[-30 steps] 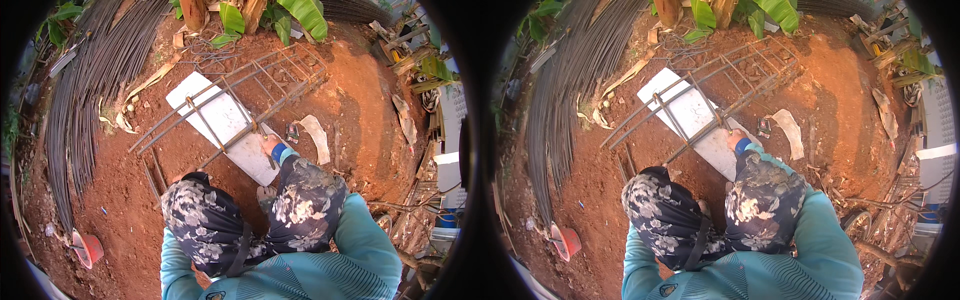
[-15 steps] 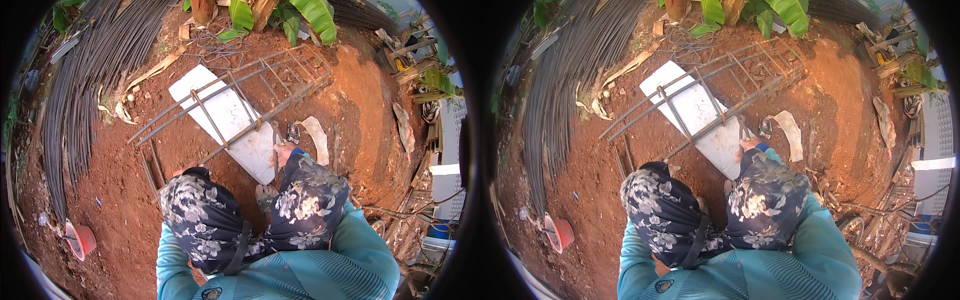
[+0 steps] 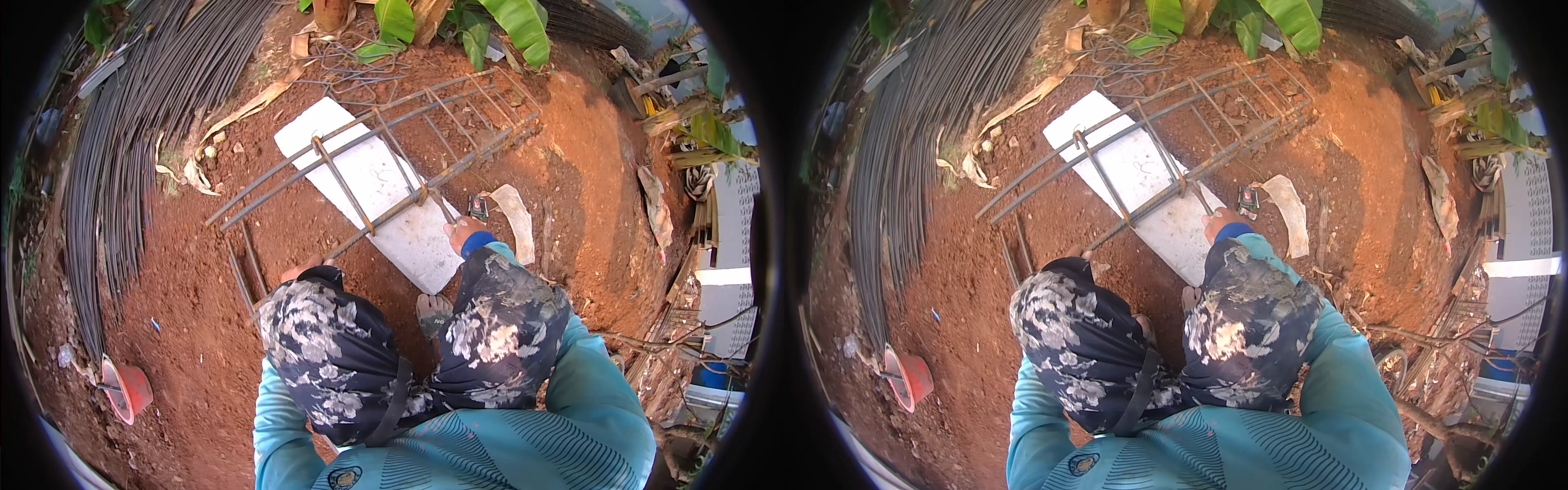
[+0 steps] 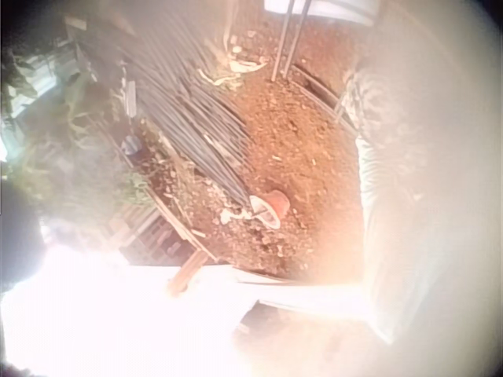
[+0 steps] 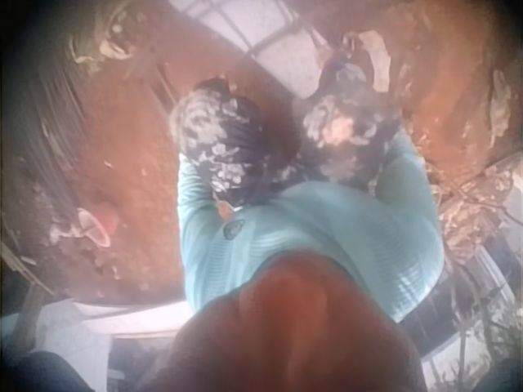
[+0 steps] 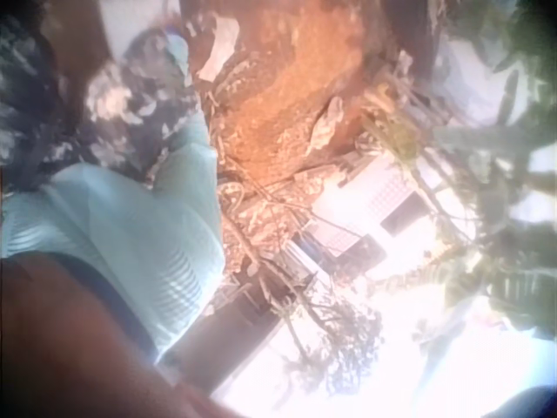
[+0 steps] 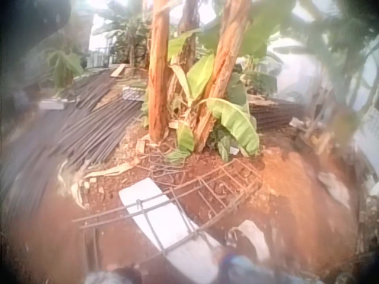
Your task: The person assembles a rebar cage by tying intersecting steel bars together using pliers and wire. They position the bars on a white block and repeatedly twist wire ties to secure the joints.
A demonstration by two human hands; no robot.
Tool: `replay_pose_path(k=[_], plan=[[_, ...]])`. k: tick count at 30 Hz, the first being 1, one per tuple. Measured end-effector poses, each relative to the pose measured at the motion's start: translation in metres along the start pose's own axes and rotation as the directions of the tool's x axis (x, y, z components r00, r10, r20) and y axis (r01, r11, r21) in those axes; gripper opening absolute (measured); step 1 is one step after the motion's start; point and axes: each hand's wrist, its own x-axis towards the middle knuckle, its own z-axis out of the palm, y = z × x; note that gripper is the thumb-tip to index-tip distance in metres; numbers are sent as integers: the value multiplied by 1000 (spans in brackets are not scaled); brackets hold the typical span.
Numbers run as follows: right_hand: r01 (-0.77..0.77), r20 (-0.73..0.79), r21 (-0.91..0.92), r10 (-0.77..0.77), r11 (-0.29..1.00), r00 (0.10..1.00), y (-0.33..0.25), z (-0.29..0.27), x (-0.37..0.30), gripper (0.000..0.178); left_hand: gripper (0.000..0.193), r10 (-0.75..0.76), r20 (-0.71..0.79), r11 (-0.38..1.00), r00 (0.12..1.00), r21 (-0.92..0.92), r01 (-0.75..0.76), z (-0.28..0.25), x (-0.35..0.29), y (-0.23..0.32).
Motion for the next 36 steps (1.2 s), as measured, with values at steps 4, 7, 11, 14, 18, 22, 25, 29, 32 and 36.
replay_pose_path(k=[4, 7, 11, 14, 18, 22, 25, 29, 32, 36], plan=[[89, 62, -104, -83, 991, 995, -3, -12, 0, 54, 34, 47, 18, 997, 999, -68, -46, -6, -5, 1], [153, 68, -115, -145, 982, 987, -2, -16, 7, 56, 33, 13, 7, 999, 1000, -51, -12, -7, -7, 6], [97, 24, -81, -96, 992, 995, -6, -13, 6, 55, 33, -12, 13, 1000, 1000, 2, 12, -12, -11, 11], [76, -55, -62, -80, 995, 995, -5, -8, -6, 50, 32, -8, -6, 1000, 1000, -8, 8, -14, -13, 13], [62, -74, -60, -66, 996, 995, 14, 7, -20, 46, 33, -4, -22, 1000, 1000, 2, 4, -11, -13, 13], [93, -105, 130, -79, 987, 991, 27, 43, -21, 47, 35, 40, -15, 998, 999, 41, -40, -11, -10, 4], [-45, 84, 280, 22, 959, 996, 37, 61, -12, 50, 35, 30, 83, 999, 996, 19, -32, -10, -6, 4], [-8, 77, 424, -28, 906, 997, 43, 57, -5, 54, 35, 66, 7, 996, 998, 61, -66, -12, -8, 8], [106, -45, 286, -98, 952, 994, 40, 48, -8, 55, 35, 41, 3, 992, 999, 116, -41, -15, -9, 10], [129, -40, 341, -123, 931, 992, 44, 48, -17, 56, 37, -51, 69, 997, 996, 68, 47, -15, -8, 12]])
